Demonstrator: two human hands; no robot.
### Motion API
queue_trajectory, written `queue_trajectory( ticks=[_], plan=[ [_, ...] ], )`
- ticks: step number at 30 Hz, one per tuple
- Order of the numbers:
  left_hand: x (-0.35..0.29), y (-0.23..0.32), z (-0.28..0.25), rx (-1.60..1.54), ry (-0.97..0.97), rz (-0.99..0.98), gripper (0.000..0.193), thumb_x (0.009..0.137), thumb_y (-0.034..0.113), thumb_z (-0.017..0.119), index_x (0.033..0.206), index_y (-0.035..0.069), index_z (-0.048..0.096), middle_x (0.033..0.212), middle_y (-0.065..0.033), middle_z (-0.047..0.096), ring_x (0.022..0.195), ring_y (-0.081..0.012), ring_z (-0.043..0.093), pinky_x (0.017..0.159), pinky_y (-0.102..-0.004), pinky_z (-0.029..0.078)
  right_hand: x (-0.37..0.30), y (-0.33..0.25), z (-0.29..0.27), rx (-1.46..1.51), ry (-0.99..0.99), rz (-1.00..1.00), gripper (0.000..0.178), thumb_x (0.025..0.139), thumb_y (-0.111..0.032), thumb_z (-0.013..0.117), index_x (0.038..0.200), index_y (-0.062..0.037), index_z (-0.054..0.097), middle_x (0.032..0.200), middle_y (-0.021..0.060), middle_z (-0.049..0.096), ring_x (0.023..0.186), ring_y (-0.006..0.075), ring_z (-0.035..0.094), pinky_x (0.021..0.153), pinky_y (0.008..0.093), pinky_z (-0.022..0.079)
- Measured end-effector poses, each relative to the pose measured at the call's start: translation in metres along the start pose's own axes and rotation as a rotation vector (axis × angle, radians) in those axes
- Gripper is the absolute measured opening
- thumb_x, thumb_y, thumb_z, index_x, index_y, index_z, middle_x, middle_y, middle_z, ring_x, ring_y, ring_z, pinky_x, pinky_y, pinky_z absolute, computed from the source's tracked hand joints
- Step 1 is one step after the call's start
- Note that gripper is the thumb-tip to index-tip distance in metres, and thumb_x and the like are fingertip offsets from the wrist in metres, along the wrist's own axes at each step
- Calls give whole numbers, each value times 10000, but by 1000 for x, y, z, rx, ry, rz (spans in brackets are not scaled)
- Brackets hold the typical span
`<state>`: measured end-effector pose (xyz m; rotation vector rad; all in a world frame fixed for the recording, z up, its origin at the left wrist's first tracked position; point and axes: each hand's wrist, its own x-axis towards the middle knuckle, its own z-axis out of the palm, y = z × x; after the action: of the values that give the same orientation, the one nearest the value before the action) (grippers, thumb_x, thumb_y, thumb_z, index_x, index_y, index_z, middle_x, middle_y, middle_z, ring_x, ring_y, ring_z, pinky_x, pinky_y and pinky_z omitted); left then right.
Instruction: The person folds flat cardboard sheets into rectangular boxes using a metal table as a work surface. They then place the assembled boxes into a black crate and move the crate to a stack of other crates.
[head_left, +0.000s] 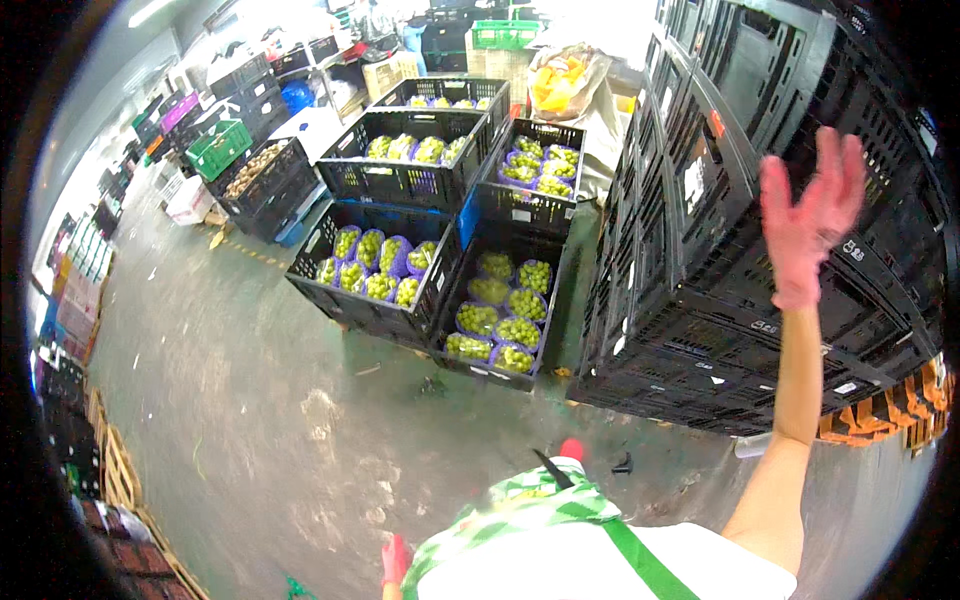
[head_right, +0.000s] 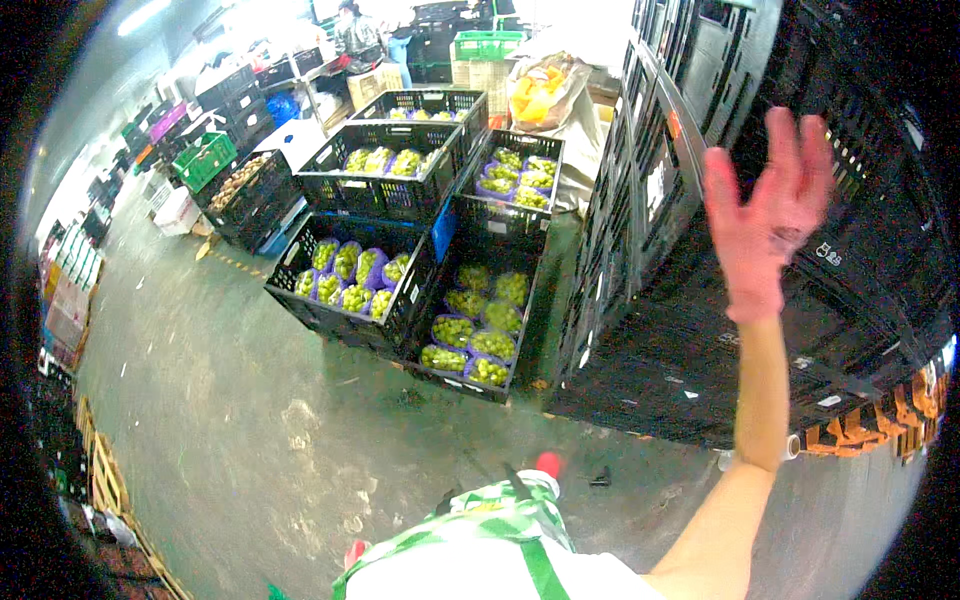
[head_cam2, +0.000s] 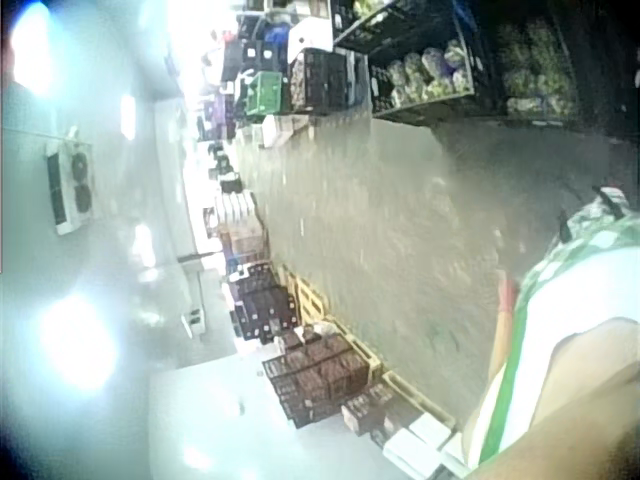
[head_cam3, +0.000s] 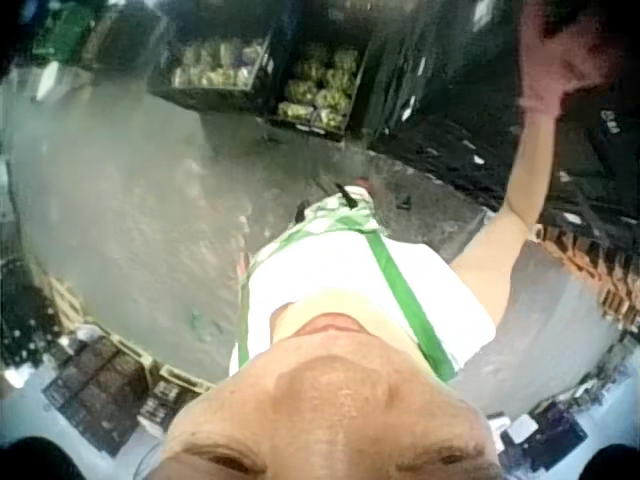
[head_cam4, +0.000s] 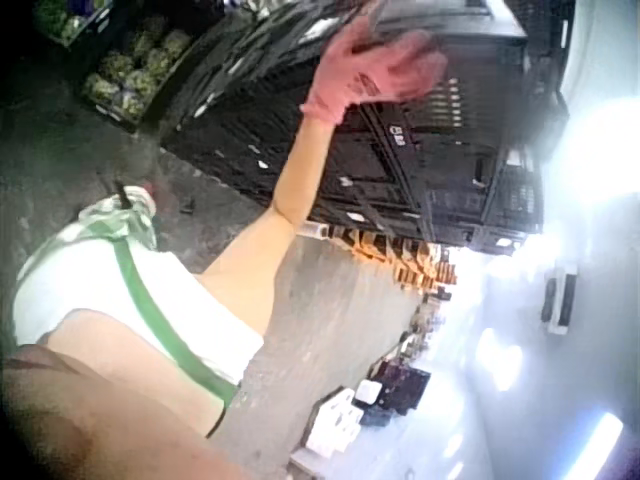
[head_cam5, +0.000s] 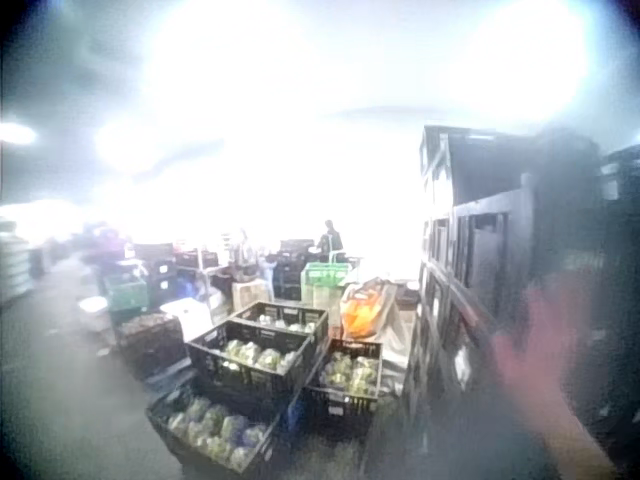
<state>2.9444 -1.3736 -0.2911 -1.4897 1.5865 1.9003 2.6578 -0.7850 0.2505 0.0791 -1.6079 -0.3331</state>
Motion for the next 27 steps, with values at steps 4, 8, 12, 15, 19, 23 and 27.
queue_trajectory(
  ticks=[4, 8, 12, 15, 19, 23, 27],
  plan=[
    [48, 6, -51, 321, -41, 292, 182, 806, 222, 584, 776, 69, 490, 669, -80, 487, 597, -212, 511, 501, -368, 399, -13, -20, 43, -321, -92, 55, 549, 736, -254, 671, 1251, -177, 494, 1328, 204, 388, 1208, 369, 391, 1023, 508, 294],
    [125, 47, -60, 494, -141, 681, 196, 845, 226, 567, 807, 43, 509, 719, -112, 539, 651, -230, 555, 557, -373, 446, -17, -32, 58, -390, -41, 95, 473, 768, -194, 637, 1221, -153, 509, 1352, 204, 368, 1212, 372, 383, 1023, 498, 299],
    [109, 190, 21, 467, -341, 818, 150, 876, 204, 543, 869, 58, 511, 743, -63, 518, 617, -174, 526, 526, -316, 433, -21, -43, 61, -502, -49, 141, 471, 808, -168, 606, 1263, -153, 484, 1398, 189, 330, 1221, 384, 381, 1026, 487, 306],
    [150, 270, 31, 272, -384, 836, 162, 892, 216, 540, 875, 57, 516, 729, -39, 506, 608, -160, 518, 529, -305, 440, -28, -46, 73, -633, -66, 225, 441, 852, -148, 558, 1283, -154, 466, 1419, 191, 307, 1234, 360, 380, 1037, 449, 305],
    [244, 333, 9, 425, -330, 857, 181, 895, 233, 537, 880, 54, 515, 720, -28, 503, 602, -152, 505, 532, -300, 439, -9, -74, 77, -909, -237, 430, 631, 758, -121, 614, 1345, -184, 390, 1448, 211, 242, 1292, 377, 322, 1065, 436, 292],
    [278, 393, -59, 241, -125, 428, 195, 879, 242, 542, 885, 50, 512, 717, -32, 502, 592, -158, 498, 522, -305, 429, 40, -144, 101, -1008, -579, 818, 592, 749, -226, 606, 1307, -141, 429, 1323, 217, 382, 1180, 379, 443, 964, 435, 395],
    [318, 410, -137, 146, 15, 230, 212, 864, 252, 547, 889, 45, 510, 715, -35, 500, 581, -163, 491, 512, -311, 419, -26, -237, 187, -967, -554, 454, 476, 799, -272, 567, 1209, -45, 483, 1154, 202, 508, 1074, 363, 512, 886, 454, 430]
  ],
)
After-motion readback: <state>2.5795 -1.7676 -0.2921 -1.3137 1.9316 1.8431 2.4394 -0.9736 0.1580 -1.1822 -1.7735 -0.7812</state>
